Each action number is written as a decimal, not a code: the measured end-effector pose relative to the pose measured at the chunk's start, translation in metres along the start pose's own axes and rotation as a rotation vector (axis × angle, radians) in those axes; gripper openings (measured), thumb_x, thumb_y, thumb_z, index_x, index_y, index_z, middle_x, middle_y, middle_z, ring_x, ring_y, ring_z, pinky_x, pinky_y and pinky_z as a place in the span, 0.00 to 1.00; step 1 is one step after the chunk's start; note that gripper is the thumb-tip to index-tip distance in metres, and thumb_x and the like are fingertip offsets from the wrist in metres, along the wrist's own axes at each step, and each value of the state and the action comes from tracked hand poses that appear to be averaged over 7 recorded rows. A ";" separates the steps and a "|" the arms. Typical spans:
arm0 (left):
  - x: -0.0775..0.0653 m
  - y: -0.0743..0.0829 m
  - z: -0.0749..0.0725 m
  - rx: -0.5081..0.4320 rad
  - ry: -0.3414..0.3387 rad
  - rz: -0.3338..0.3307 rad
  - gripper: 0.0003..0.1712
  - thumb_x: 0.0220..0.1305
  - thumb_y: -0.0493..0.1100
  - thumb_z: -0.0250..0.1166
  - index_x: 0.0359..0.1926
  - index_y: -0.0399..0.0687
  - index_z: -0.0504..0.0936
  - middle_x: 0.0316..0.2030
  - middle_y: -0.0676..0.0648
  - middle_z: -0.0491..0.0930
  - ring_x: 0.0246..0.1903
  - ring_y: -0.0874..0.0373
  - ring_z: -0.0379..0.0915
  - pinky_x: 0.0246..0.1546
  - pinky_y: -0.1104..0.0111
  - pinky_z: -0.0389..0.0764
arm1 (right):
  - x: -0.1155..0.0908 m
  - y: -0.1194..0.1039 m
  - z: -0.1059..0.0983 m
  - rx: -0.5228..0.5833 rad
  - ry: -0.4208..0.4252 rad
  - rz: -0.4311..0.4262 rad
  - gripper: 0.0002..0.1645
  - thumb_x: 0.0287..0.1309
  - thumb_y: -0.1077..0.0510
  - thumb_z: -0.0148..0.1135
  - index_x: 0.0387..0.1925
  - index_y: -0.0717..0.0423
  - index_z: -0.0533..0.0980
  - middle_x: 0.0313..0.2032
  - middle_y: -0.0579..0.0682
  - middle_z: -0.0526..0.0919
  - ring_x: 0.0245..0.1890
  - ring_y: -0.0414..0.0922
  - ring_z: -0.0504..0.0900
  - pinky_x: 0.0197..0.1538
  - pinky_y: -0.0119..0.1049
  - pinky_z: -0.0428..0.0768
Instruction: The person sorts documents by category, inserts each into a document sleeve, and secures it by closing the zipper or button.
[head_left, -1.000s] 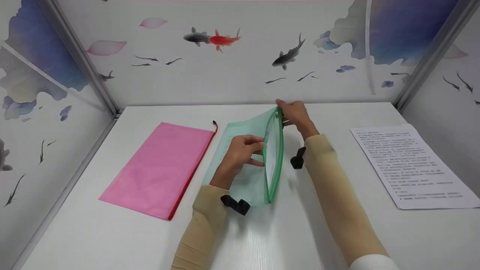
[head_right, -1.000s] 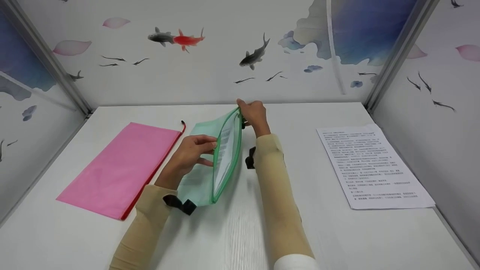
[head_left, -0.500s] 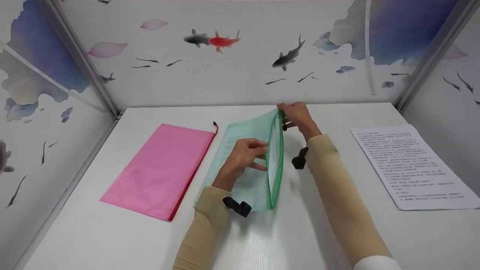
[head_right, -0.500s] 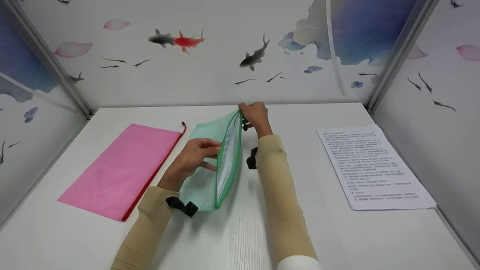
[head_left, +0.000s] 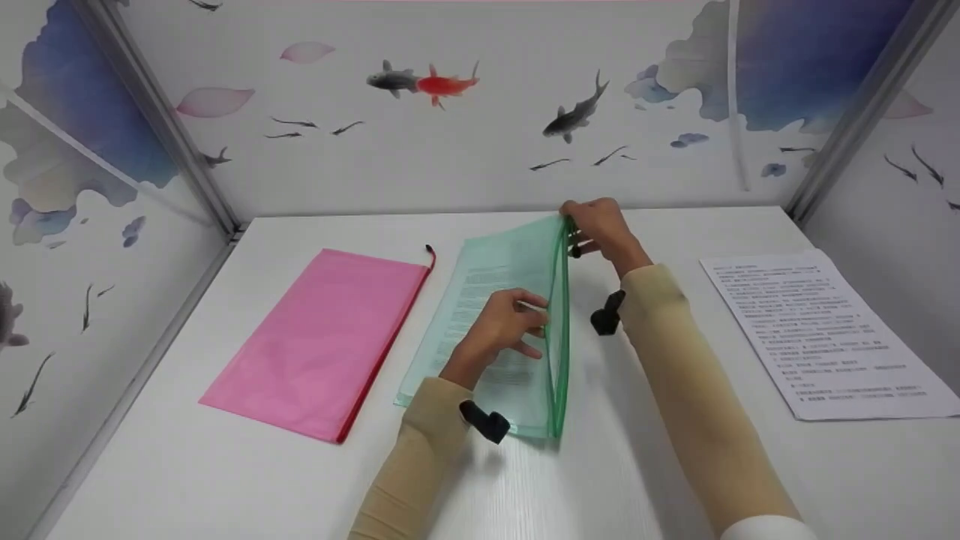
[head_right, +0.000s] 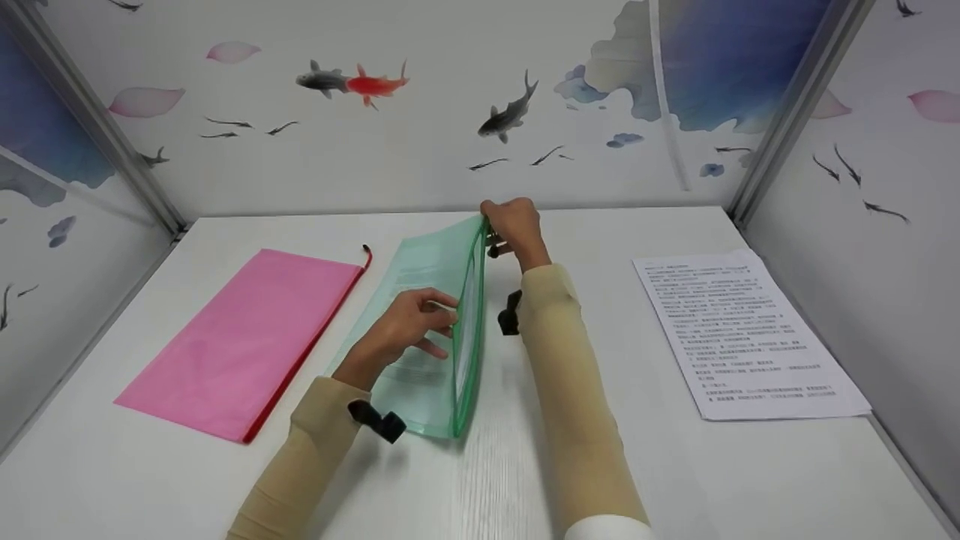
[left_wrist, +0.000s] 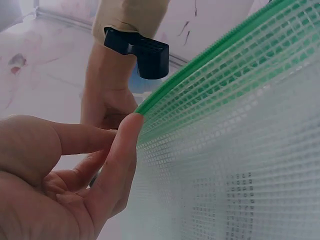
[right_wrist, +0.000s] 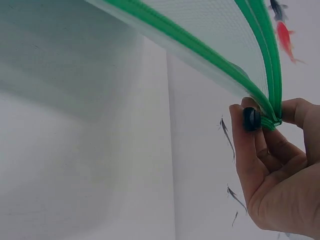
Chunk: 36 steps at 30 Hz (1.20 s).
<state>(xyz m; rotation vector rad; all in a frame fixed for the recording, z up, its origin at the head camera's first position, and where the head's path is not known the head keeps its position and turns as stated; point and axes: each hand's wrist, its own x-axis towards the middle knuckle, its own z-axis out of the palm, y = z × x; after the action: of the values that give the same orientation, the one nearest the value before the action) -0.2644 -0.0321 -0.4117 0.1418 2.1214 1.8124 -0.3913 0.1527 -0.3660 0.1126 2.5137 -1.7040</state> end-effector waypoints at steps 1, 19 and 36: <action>0.000 0.000 0.001 0.000 -0.001 -0.003 0.13 0.69 0.36 0.62 0.53 0.40 0.81 0.40 0.43 0.82 0.35 0.55 0.82 0.26 0.63 0.88 | -0.001 0.000 0.000 0.005 -0.002 -0.002 0.20 0.67 0.47 0.53 0.39 0.61 0.80 0.30 0.48 0.82 0.29 0.42 0.86 0.34 0.35 0.88; 0.004 -0.005 0.015 0.059 0.027 -0.016 0.12 0.68 0.37 0.63 0.52 0.44 0.80 0.37 0.44 0.82 0.33 0.56 0.83 0.26 0.64 0.88 | -0.004 -0.013 -0.008 0.003 -0.047 0.079 0.21 0.68 0.47 0.53 0.46 0.61 0.77 0.39 0.52 0.79 0.28 0.41 0.86 0.36 0.34 0.88; 0.009 0.008 0.023 0.089 0.044 0.072 0.13 0.71 0.45 0.62 0.51 0.46 0.82 0.39 0.45 0.83 0.35 0.56 0.84 0.28 0.66 0.88 | -0.007 -0.021 -0.013 0.042 -0.077 0.132 0.21 0.70 0.49 0.54 0.51 0.63 0.76 0.44 0.54 0.80 0.23 0.39 0.87 0.35 0.32 0.88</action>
<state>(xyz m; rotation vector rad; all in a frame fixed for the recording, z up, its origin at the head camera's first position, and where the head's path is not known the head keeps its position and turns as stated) -0.2669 -0.0062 -0.4083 0.2039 2.2560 1.7763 -0.3879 0.1567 -0.3413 0.2073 2.3607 -1.6775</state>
